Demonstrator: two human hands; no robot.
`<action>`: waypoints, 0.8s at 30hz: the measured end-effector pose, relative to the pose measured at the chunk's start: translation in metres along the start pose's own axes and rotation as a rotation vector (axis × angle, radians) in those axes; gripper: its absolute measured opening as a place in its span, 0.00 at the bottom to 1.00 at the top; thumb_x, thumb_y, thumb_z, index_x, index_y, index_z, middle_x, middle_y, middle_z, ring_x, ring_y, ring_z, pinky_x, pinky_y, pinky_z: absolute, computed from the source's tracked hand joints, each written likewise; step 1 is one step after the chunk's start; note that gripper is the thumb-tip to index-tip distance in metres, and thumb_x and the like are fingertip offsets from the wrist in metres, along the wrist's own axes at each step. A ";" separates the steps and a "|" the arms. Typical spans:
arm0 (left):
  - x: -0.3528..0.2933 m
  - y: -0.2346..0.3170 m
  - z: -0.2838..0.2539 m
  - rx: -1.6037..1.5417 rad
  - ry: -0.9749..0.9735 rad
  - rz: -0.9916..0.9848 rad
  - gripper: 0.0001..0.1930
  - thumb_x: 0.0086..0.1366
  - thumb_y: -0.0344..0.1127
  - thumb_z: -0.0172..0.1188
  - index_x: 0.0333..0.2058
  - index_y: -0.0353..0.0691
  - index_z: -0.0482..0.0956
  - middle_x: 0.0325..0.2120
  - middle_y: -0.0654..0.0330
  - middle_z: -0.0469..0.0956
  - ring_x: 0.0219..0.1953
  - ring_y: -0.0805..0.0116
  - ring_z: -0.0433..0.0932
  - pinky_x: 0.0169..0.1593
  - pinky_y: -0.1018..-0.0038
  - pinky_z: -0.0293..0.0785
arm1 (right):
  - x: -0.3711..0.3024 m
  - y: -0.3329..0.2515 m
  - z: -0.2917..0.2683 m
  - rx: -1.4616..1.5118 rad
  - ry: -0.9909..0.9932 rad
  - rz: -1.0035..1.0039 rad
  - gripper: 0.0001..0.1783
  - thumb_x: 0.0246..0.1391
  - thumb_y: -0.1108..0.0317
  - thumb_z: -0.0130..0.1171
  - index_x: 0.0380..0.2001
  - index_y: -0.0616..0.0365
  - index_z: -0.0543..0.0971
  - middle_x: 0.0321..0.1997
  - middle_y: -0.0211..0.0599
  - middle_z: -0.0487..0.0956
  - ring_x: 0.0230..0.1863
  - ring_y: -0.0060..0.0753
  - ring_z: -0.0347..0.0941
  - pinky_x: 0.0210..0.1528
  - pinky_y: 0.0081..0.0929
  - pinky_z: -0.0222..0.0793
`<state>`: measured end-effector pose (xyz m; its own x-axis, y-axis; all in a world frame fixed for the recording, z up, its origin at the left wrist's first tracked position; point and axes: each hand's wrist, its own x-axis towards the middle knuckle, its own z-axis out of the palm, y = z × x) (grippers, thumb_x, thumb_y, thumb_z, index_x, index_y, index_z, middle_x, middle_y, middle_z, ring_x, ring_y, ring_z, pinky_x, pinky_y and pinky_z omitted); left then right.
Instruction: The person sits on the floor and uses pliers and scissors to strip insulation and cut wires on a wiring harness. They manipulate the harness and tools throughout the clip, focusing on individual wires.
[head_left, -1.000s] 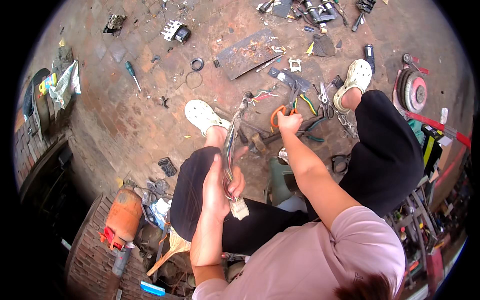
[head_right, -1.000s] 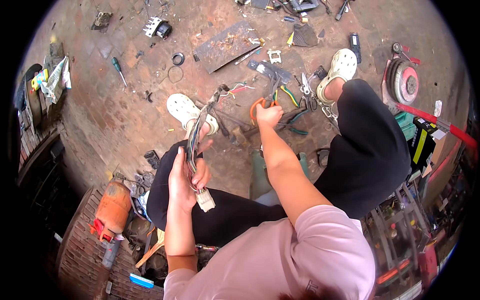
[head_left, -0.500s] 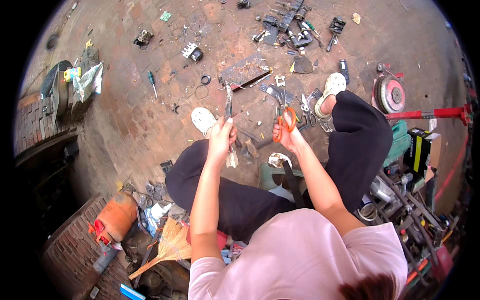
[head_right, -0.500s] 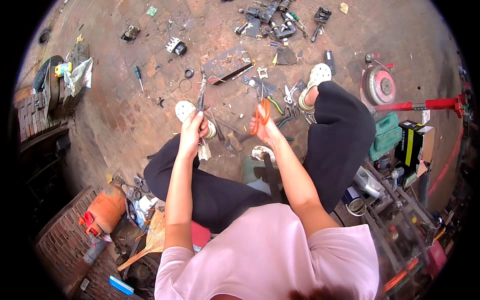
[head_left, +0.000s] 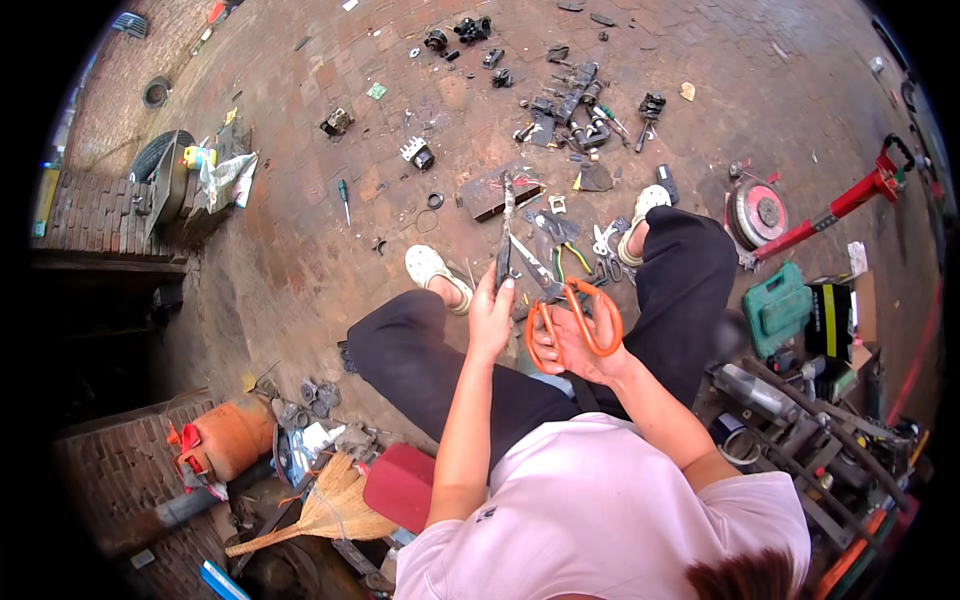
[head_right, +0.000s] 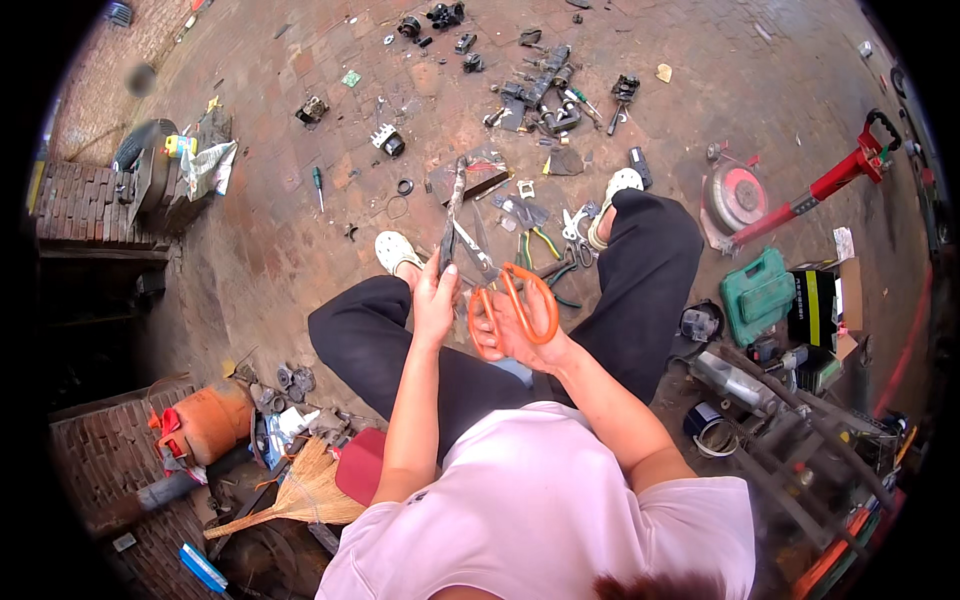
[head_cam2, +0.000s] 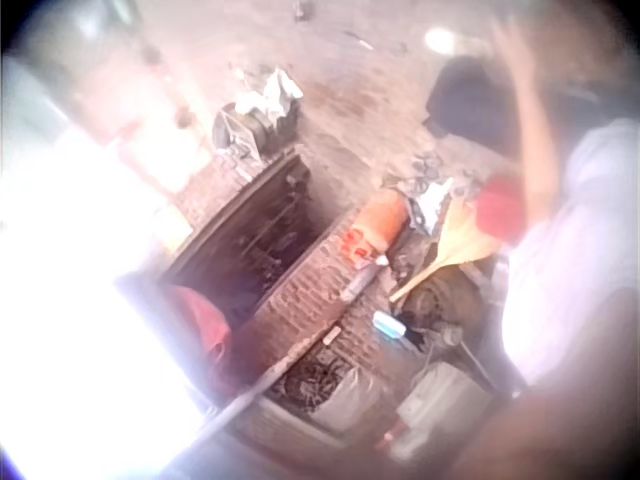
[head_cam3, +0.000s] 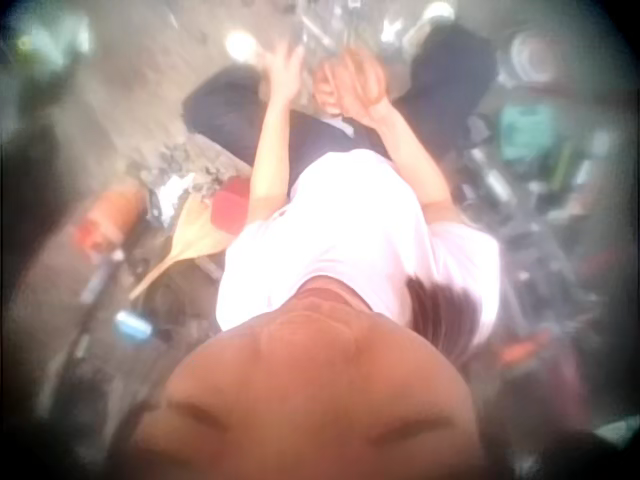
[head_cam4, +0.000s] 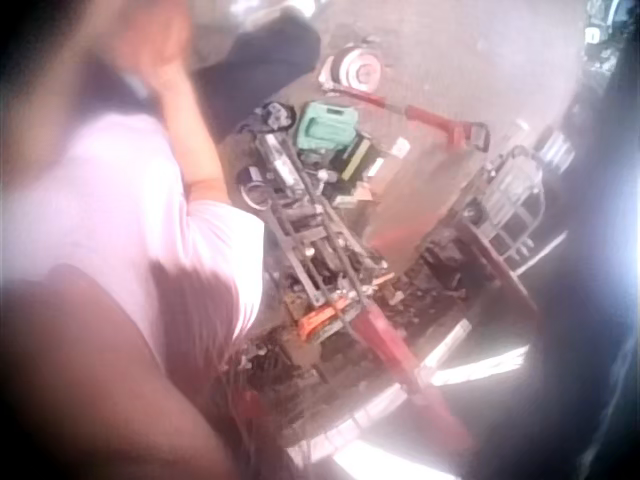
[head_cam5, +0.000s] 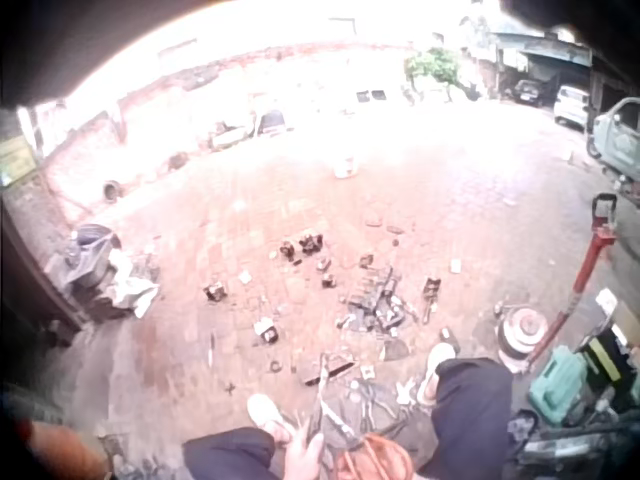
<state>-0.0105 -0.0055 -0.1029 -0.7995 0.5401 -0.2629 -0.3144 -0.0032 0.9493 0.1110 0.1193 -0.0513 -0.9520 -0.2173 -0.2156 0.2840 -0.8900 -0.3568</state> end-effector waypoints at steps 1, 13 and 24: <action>-0.005 0.003 0.002 -0.018 -0.011 0.001 0.25 0.66 0.32 0.50 0.60 0.29 0.58 0.23 0.72 0.64 0.22 0.85 0.59 0.24 0.86 0.56 | -0.003 0.001 0.003 0.021 -0.004 -0.014 0.52 0.40 0.17 0.36 0.49 0.55 0.65 0.31 0.28 0.61 0.28 0.23 0.59 0.28 0.21 0.57; -0.021 0.007 0.009 0.140 -0.006 0.053 0.24 0.67 0.30 0.49 0.60 0.34 0.59 0.25 0.71 0.64 0.24 0.85 0.60 0.26 0.86 0.59 | -0.014 -0.002 0.016 0.183 0.019 -0.024 0.48 0.42 0.17 0.32 0.45 0.52 0.67 0.30 0.26 0.60 0.27 0.23 0.56 0.28 0.18 0.54; -0.019 0.015 0.014 0.476 -0.004 0.097 0.23 0.65 0.31 0.50 0.57 0.26 0.62 0.52 0.47 0.71 0.55 0.63 0.68 0.58 0.72 0.61 | -0.017 -0.012 0.015 0.300 -0.003 -0.037 0.45 0.46 0.20 0.33 0.39 0.55 0.68 0.29 0.26 0.61 0.28 0.22 0.58 0.29 0.18 0.55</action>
<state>0.0068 -0.0037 -0.0815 -0.8109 0.5599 -0.1699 0.0314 0.3316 0.9429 0.1221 0.1277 -0.0298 -0.9616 -0.1830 -0.2044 0.2027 -0.9760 -0.0798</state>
